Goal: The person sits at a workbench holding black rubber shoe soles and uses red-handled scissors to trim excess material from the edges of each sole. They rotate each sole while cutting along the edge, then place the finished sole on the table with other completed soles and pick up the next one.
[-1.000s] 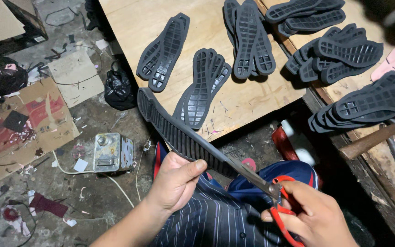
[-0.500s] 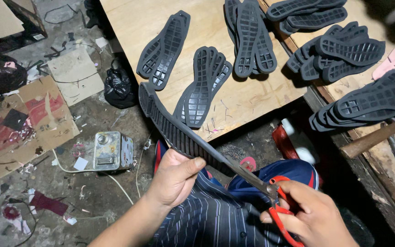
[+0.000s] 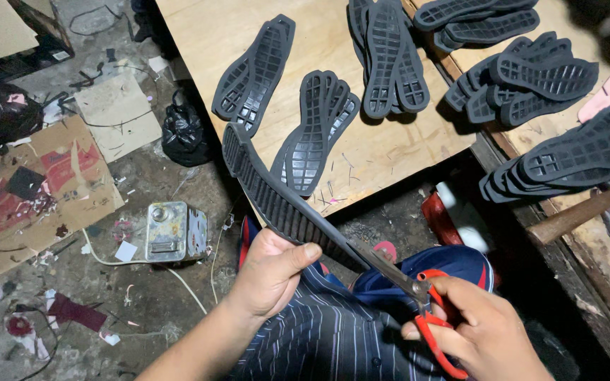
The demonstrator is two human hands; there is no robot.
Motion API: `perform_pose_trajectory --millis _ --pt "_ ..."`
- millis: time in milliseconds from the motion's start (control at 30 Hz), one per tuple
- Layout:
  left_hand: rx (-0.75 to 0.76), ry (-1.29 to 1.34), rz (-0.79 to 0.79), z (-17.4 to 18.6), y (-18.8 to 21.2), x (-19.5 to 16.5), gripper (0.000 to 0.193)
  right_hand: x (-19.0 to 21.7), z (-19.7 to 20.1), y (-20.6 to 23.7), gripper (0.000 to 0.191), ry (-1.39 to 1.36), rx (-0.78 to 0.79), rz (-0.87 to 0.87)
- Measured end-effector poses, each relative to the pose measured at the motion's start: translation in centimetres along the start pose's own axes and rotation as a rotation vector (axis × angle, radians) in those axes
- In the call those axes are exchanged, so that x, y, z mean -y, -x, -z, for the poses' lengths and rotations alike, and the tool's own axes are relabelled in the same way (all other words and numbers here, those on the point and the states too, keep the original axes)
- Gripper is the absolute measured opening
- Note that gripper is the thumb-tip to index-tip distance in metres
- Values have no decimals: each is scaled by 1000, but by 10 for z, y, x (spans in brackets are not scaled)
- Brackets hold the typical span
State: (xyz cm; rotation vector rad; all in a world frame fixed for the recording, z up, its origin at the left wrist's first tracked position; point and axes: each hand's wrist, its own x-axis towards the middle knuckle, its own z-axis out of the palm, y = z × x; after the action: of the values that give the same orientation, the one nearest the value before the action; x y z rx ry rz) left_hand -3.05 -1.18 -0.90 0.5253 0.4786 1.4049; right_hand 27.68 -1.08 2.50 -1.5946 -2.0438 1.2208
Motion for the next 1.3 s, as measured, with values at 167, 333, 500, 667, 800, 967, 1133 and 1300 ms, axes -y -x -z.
perform_pose_trajectory --millis 167,333,500,667,800,967,1133,1300 --pt "-5 13 53 -1 1 3 49 3 -1 -1 54 28 -6 21" --pt "-12 29 75 3 3 6 48 11 -2 -2 56 37 -35 -108" --pt "-13 9 65 8 2 9 44 7 -3 -3 55 244 8 -274" --pt "62 -125 127 -6 7 8 43 -3 -19 -5 58 -519 -28 57" --pt "169 -139 139 -28 7 10 57 -8 -45 -4 62 -532 -212 -127" --pt "-106 198 17 -29 -15 6 43 -8 -66 -5 55 -476 -192 -49" --pt "-93 163 -71 -17 -19 -7 23 0 -58 -6 62 -353 -142 80" --pt "-31 -35 -148 -10 -16 -17 18 7 -51 -5 61 -152 -167 -118"
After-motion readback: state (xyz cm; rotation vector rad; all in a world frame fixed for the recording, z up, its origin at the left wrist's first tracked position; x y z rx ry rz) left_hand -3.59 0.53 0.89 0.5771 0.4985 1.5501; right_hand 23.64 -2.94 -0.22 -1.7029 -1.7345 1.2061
